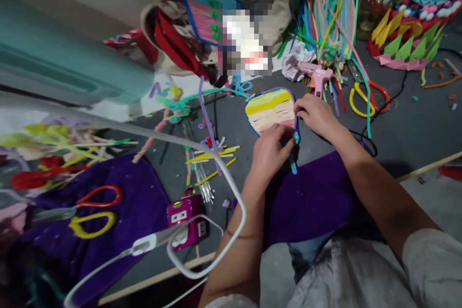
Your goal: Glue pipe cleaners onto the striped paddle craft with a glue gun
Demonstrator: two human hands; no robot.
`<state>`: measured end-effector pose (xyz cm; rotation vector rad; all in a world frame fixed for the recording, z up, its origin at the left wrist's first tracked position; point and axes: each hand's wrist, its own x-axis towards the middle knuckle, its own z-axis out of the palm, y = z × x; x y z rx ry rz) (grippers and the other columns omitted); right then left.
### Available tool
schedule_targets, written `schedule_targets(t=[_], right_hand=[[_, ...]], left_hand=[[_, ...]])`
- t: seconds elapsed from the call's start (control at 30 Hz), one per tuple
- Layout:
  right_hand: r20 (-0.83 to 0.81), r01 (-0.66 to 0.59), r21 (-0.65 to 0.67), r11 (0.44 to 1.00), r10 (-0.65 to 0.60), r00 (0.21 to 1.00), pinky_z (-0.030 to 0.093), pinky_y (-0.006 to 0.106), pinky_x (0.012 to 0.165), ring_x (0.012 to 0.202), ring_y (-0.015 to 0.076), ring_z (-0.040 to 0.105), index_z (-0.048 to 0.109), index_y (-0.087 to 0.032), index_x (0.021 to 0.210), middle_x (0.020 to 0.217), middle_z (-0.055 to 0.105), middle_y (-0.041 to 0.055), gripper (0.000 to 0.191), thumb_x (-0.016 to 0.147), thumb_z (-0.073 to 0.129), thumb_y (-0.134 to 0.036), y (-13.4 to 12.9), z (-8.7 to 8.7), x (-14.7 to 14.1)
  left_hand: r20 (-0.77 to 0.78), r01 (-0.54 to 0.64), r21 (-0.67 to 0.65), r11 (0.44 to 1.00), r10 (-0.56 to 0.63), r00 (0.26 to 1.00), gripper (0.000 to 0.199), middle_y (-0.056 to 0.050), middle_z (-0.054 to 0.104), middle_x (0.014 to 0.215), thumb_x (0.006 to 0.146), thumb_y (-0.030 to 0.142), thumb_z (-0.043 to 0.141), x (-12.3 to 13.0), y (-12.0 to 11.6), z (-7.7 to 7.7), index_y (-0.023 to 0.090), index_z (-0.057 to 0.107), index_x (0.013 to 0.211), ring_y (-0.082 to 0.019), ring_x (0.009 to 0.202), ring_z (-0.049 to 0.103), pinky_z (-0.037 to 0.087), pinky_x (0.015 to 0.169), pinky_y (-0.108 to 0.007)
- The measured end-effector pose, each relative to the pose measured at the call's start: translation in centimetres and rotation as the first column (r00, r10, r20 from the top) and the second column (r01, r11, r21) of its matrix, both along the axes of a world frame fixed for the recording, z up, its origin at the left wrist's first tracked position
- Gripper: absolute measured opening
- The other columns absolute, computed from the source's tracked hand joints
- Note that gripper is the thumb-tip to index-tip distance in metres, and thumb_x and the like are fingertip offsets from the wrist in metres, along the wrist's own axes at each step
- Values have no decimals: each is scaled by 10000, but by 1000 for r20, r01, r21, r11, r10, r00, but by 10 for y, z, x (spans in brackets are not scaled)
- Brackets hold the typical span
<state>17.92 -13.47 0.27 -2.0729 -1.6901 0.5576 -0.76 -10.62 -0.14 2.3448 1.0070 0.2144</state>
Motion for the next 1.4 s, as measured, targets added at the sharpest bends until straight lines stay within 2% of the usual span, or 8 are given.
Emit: schedule_targets(t=[0.13,0.27,0.63,0.87,1.07,1.2,1.4], right_hand=[[80,-48,-37,998,51,995,427,334,828,1104,247,643,777,-190,1099,1195,709,119,307,1016,487,-136,-3,4,-6],[134,-95,-76,993,104,985,403,343,774,1041,247,669,781,-197,1139,1216,717,120,351,1038,449,-150,-6,6,-10],[107,-110,-77,991,118,987,395,351,779,1046,249,654,771,-199,1111,1224,714,119,337,1029,448,-156,-4,3,-8],[73,-85,-28,996,87,994,401,359,769,969,245,636,748,-215,1090,1182,704,109,327,993,448,-130,-5,1,-10],[34,-77,-5,997,77,996,408,347,799,1002,240,641,750,-213,1060,1154,721,102,324,963,462,-101,-7,-1,-7],[-55,-52,34,998,54,997,412,333,829,1022,228,656,735,-204,1102,1116,754,78,332,924,488,-73,-10,2,-3],[-118,-54,-8,999,53,992,390,316,783,947,211,658,696,-212,1155,1003,761,51,323,936,494,-87,-11,10,-1]], left_hand=[[21,-4,12,1000,4,1000,231,-80,730,1024,887,174,599,-1,-1,-3,179,723,1082,-248,950,679,510,852,-378],[33,-14,15,1000,13,999,232,-72,731,1023,887,181,601,-1,0,-4,192,728,1082,-240,941,680,511,849,-372],[-14,66,19,998,-65,998,268,-78,705,1012,878,188,614,-3,-2,3,181,706,1130,-261,968,662,525,870,-402],[-48,147,28,989,-145,988,348,-96,689,1113,853,223,680,-8,-3,6,183,656,1198,-278,1020,642,522,921,-436],[-40,146,23,989,-145,989,302,-82,679,1074,865,199,652,-8,-3,5,196,641,1167,-266,1007,637,521,915,-428],[-29,149,15,989,-148,989,294,-83,674,1069,881,201,628,-8,-3,5,194,641,1174,-256,985,638,524,907,-423],[-36,154,22,988,-154,987,297,-90,674,1073,876,211,626,-8,-3,5,195,643,1172,-261,992,636,528,909,-427]])
